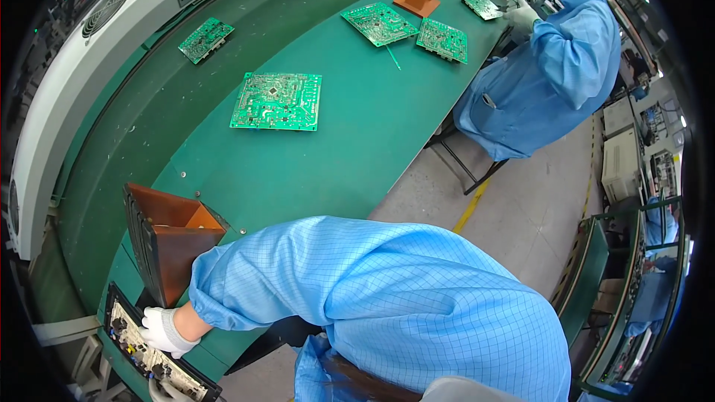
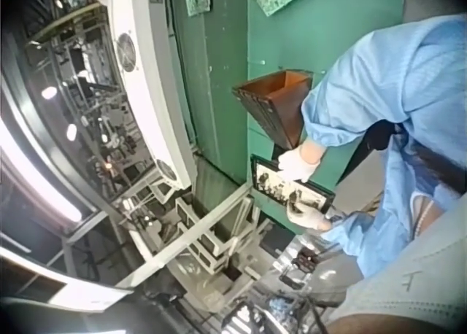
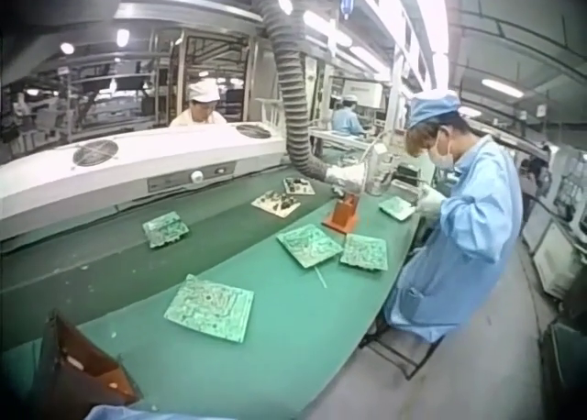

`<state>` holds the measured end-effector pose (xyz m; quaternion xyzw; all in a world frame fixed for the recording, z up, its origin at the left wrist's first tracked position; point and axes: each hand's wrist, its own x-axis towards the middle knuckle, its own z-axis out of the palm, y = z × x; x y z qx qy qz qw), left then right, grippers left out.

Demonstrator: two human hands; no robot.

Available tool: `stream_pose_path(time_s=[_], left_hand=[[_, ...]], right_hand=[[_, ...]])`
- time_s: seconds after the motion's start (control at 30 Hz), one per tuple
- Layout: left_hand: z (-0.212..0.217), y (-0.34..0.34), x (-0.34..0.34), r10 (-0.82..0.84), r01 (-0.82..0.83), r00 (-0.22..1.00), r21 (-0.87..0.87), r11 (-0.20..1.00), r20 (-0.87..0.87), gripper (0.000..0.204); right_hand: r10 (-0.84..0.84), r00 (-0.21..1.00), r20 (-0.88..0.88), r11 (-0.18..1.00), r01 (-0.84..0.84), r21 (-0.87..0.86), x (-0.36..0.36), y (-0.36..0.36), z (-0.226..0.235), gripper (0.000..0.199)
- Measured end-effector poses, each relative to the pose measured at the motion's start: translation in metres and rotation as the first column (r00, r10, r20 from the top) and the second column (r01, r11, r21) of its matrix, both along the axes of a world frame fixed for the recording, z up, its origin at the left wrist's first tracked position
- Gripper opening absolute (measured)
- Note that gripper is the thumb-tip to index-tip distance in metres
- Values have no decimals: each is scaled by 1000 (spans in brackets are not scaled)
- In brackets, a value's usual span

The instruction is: The person is placing electronic circuit boards into black component trays on an assembly line.

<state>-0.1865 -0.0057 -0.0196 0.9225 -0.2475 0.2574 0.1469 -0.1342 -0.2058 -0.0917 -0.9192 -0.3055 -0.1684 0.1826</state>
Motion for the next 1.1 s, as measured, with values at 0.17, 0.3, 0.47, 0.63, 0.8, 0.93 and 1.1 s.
stream_pose_path(time_s=[0.17, 0.3, 0.47, 0.63, 0.8, 0.93, 1.1], left_hand=[[-12, 30, 2, 224, -226, 974, 95, 970, 29, 31], [-9, 29, 6, 341, -326, 929, 112, 939, -147, 33], [-15, 46, 19, 319, -290, 931, 173, 941, -177, 35], [-36, 127, 45, 138, -238, 854, -141, 961, -502, 39], [-8, 44, 34, 185, -252, 825, -55, 966, -534, 33], [-16, 73, 48, 86, -98, 930, -15, 995, -359, 20], [11, 67, 37, 202, -255, 888, -78, 964, -414, 23]], right_hand=[[-12, 999, -46, 999, 10, -32, 2, 4, 2, 61], [-12, 1000, -17, 1000, 12, -20, 2, 3, -3, 62], [-8, 1000, 6, 1000, 8, -2, -2, 1, -4, 60], [55, 998, -11, 957, -50, 284, -16, -1, 24, 32], [1, 995, -102, 988, 14, 154, -23, -42, 35, 29], [18, 985, -174, 995, -35, -96, -23, -46, 51, 40], [79, 953, -291, 900, -194, -391, -37, -71, 109, 45]])
